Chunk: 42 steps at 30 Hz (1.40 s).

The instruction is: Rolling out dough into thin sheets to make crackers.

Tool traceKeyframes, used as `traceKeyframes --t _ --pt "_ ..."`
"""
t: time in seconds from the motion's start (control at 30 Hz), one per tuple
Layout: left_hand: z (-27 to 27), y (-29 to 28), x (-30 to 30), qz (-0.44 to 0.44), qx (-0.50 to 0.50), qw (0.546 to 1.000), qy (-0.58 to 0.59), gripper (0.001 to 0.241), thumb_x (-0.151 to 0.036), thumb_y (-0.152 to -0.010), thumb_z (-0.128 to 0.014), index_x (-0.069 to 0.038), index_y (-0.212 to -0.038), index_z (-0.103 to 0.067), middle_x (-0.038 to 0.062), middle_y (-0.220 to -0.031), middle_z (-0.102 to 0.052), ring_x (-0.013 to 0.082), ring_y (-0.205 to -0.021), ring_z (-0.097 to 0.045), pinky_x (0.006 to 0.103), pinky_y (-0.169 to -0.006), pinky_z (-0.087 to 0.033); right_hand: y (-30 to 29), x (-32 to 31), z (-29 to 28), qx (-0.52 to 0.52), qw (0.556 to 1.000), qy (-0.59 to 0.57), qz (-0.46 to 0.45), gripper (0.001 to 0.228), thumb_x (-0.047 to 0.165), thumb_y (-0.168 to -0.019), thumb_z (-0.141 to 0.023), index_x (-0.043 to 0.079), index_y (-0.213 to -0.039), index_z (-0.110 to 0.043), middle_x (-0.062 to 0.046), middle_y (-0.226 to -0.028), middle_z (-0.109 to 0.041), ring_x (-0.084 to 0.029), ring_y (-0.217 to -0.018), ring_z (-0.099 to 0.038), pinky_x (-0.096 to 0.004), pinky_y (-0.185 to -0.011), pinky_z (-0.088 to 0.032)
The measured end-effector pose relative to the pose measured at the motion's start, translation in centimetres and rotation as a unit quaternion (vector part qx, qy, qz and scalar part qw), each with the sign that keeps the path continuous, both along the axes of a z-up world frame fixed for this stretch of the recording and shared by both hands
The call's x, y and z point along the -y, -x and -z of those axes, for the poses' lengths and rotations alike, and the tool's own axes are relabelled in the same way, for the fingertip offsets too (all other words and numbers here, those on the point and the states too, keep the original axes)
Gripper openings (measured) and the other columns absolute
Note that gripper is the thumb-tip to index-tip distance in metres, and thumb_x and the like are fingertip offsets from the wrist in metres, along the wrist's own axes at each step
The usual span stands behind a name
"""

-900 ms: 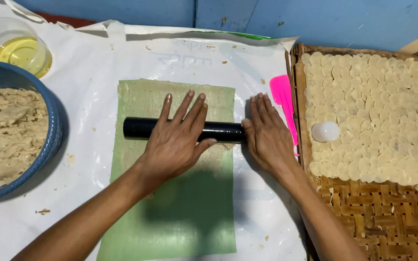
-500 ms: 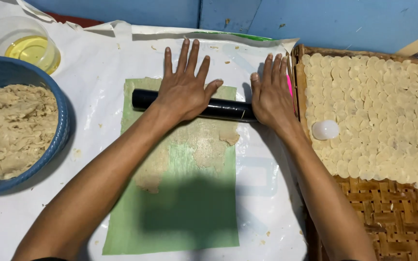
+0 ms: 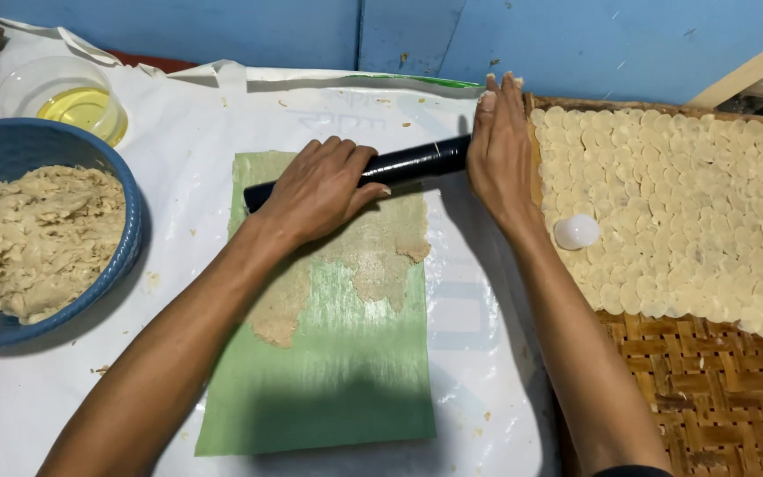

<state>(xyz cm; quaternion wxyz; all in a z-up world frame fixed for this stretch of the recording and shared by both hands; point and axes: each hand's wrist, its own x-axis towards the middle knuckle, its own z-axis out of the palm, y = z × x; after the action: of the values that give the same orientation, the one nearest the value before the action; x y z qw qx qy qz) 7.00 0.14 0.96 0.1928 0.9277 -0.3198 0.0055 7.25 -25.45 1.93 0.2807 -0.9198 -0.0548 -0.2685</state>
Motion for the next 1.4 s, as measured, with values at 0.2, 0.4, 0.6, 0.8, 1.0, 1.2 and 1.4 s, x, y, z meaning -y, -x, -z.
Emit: traceKeyframes --t 0.2,0.4,0.6,0.8,1.0,1.2,1.4 --pt "1.3 2.5 -0.5 0.001 0.132 0.991 -0.015 0.052 -0.048 -0.099 -0.061 0.000 -0.120 -0.063 0.018 -0.104 -0.069 0.0278 -0.095 -0.062 0.0453 -0.093 -0.047 1.2 -2.0 -0.2 -0.050 0.980 0.191 -0.002 0.062 0.044 -0.112 -0.028 0.000 -0.143 -0.059 -0.030 -0.158 -0.035 -0.045 -0.147 -0.031 -0.058 -0.115 -0.036" --pt "4.1 2.6 0.9 -0.054 0.191 0.980 -0.015 0.062 -0.041 -0.095 -0.071 0.005 -0.135 -0.062 0.018 -0.099 -0.064 0.0267 -0.089 -0.057 0.0396 -0.081 -0.049 -0.3 -4.5 2.0 -0.132 0.969 0.184 -0.103 0.074 0.056 -0.106 -0.013 0.008 -0.158 -0.036 -0.023 -0.166 -0.020 -0.039 -0.154 -0.018 -0.052 -0.124 -0.017" --pt "-0.9 7.6 1.2 -0.008 0.040 0.999 -0.031 0.060 -0.030 -0.108 -0.042 0.010 -0.153 -0.039 0.037 -0.151 -0.043 0.0458 -0.147 -0.036 0.0611 -0.120 -0.015 2.0 -4.1 3.3 -0.113 0.954 0.239 -0.137 0.059 0.044 -0.114 -0.026 0.014 -0.165 -0.028 -0.016 -0.169 -0.026 -0.032 -0.157 -0.017 -0.047 -0.128 -0.011" --pt "-0.3 10.1 0.7 0.093 0.055 0.994 0.024 0.057 -0.018 -0.104 -0.048 0.011 -0.152 -0.038 0.035 -0.154 -0.042 0.0449 -0.148 -0.036 0.0562 -0.122 -0.021 8.6 -1.4 3.0 -0.120 0.955 0.229 -0.144 0.058 0.037 -0.112 -0.029 0.015 -0.166 -0.023 -0.012 -0.171 -0.023 -0.033 -0.157 -0.016 -0.048 -0.127 -0.014" --pt "5.8 7.0 -0.7 0.030 0.146 0.988 -0.037 0.061 -0.020 -0.090 -0.073 -0.001 -0.144 -0.052 0.017 -0.104 -0.064 0.0328 -0.100 -0.063 0.0440 -0.088 -0.052 10.2 0.2 0.9 -0.114 0.972 0.147 -0.145 0.056 0.034 -0.113 -0.022 0.010 -0.159 -0.040 -0.012 -0.162 -0.043 -0.038 -0.149 -0.036 -0.053 -0.122 -0.026" --pt "0.1 6.8 -2.7 0.083 0.110 0.990 -0.017 0.052 -0.017 -0.089 -0.073 -0.006 -0.138 -0.059 0.015 -0.104 -0.066 0.0311 -0.100 -0.060 0.0442 -0.093 -0.046 8.4 0.0 -0.5 -0.072 0.981 0.158 -0.083 0.050 0.033 -0.115 -0.033 0.006 -0.154 -0.050 -0.021 -0.150 -0.054 -0.043 -0.145 -0.041 -0.053 -0.119 -0.031" --pt "0.8 5.4 -2.8 0.070 0.072 0.995 0.000 0.054 -0.044 -0.097 -0.065 -0.008 -0.137 -0.061 0.019 -0.122 -0.065 0.0344 -0.125 -0.058 0.0522 -0.112 -0.037 6.9 -0.2 3.8 -0.168 0.955 0.242 -0.034 0.058 0.047 -0.113 -0.028 0.012 -0.157 -0.045 -0.022 -0.157 -0.045 -0.045 -0.149 -0.033 -0.056 -0.121 -0.028"
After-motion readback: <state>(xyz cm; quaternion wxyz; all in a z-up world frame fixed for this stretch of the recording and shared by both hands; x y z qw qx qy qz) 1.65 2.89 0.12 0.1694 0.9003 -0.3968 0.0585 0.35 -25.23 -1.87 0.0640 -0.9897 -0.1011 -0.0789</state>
